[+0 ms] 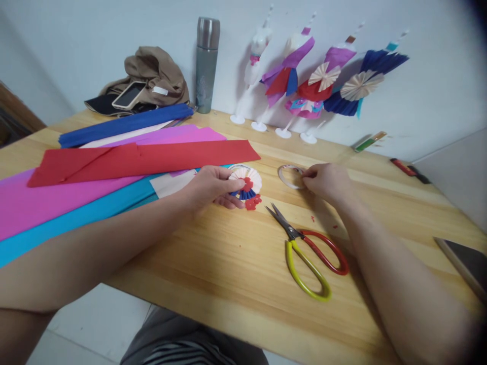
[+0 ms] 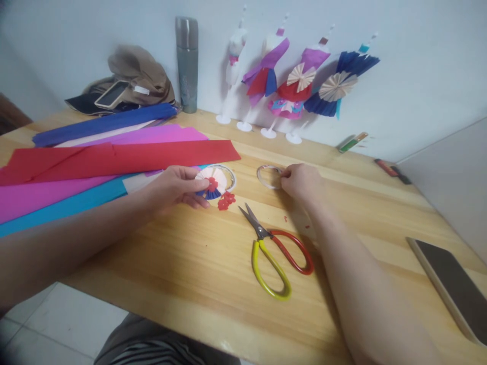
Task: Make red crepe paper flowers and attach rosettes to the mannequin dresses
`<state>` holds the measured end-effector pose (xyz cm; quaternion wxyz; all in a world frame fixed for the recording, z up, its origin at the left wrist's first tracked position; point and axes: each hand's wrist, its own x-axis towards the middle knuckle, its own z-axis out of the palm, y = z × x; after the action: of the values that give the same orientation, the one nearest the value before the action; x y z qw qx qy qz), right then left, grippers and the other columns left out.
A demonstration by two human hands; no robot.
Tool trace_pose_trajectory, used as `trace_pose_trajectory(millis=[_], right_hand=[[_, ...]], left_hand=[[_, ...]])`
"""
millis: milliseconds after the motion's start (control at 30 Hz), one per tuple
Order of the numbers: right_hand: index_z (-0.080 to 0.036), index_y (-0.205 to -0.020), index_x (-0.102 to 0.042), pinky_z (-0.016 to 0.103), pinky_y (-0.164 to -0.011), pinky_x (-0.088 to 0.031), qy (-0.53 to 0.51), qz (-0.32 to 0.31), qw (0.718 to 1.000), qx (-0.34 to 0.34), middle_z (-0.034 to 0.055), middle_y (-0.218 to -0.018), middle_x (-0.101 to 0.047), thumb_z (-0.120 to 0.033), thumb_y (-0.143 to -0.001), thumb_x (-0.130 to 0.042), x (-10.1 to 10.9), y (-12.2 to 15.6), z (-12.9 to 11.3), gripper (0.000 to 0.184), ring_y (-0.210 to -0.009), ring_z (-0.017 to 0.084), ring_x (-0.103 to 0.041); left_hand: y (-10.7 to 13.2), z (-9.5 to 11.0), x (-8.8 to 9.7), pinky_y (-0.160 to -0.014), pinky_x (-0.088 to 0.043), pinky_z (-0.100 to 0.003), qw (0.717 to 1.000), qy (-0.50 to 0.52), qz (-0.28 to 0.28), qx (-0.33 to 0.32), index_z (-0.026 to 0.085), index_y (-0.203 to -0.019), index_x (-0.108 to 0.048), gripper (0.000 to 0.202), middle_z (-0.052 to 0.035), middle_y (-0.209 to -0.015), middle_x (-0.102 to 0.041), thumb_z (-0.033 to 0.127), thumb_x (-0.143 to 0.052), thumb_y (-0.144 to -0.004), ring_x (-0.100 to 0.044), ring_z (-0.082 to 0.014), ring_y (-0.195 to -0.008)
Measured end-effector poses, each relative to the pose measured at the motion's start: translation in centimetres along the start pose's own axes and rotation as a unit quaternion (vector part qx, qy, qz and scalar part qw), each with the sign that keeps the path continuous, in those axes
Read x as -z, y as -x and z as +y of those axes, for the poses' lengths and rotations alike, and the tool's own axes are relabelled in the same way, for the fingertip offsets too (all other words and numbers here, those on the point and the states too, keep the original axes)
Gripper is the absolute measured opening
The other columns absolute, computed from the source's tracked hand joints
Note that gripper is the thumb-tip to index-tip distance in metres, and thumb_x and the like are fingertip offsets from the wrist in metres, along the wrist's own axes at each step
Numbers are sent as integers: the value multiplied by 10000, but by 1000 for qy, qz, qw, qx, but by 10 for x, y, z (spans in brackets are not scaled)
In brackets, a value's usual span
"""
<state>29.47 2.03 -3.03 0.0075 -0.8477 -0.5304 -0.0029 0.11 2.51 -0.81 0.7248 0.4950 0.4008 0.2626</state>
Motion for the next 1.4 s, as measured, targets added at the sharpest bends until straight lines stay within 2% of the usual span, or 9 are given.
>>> trace_pose_trajectory(millis=[200,300,467,600,767,933,1167,1267,1400], right_hand=[[-197,-962,-773,287,-645,-448,11,-11,1000,-4,104,-947,-748,-161,-738,-568,2,1,-1,305,-851,251,-664],[-193,-947,-775,264,-641,-442,11,-31,999,23,95,-950,-750,-156,-748,-561,7,4,-3,295,-836,221,-663],[-161,-919,-767,285,-616,-412,41,-41,997,53,142,-943,-744,-110,-741,-566,9,8,-5,273,-827,247,-662],[-140,-950,-741,298,-605,-401,57,-40,994,82,178,-958,-733,-140,-814,-522,7,11,-4,258,-818,258,-662],[-151,-972,-729,282,-655,-422,66,-49,988,128,143,-969,-741,-145,-837,-530,11,11,-1,240,-840,234,-656],[-109,-859,-722,309,-677,-419,101,-53,980,160,175,-872,-729,-112,-836,-512,10,8,-1,211,-799,252,-659],[-161,-866,-666,330,-711,-445,85,-21,979,184,152,-910,-687,-197,-910,-478,1,9,0,197,-839,271,-654],[-166,-826,-650,338,-713,-439,50,-2,983,178,156,-955,-665,-162,-884,-491,9,11,-4,170,-847,274,-640],[-159,-799,-634,339,-687,-431,-38,54,987,148,156,-952,-649,-165,-851,-513,26,19,-16,131,-836,261,-618]], left_hand=[[2,-5,-5,-474,-506,-160,999,-9,-29,29,94,-707,-643,120,-28,-580,-674,151,-688,-803,-680,-117,-522],[1,-6,-4,-489,-507,-172,999,5,-36,31,95,-726,-646,118,-19,-575,-665,172,-721,-775,-680,-121,-526],[-1,-8,-2,-496,-497,-183,999,2,-45,27,95,-732,-660,153,-42,-599,-688,221,-746,-752,-675,-122,-526],[0,-8,-3,-501,-495,-183,998,0,-48,31,95,-744,-666,154,-38,-598,-686,223,-752,-746,-676,-121,-531],[1,-6,-4,-510,-500,-192,998,-3,-45,37,84,-753,-661,255,-40,-595,-685,269,-817,-673,-674,-128,-535],[-1,-9,-3,-497,-494,-188,998,6,-49,30,93,-740,-654,231,-33,-590,-679,257,-806,-685,-679,-132,-539],[-1,-10,-3,-495,-501,-180,998,10,-49,36,82,-753,-659,246,-46,-591,-683,253,-820,-680,-678,-130,-531],[-2,-9,-3,-512,-510,-191,998,22,-56,35,80,-749,-668,207,-54,-608,-689,242,-792,-713,-681,-133,-536],[-3,-9,-3,-526,-511,-217,997,36,-53,43,75,-737,-671,173,-76,-627,-697,233,-733,-771,-687,-151,-546]])
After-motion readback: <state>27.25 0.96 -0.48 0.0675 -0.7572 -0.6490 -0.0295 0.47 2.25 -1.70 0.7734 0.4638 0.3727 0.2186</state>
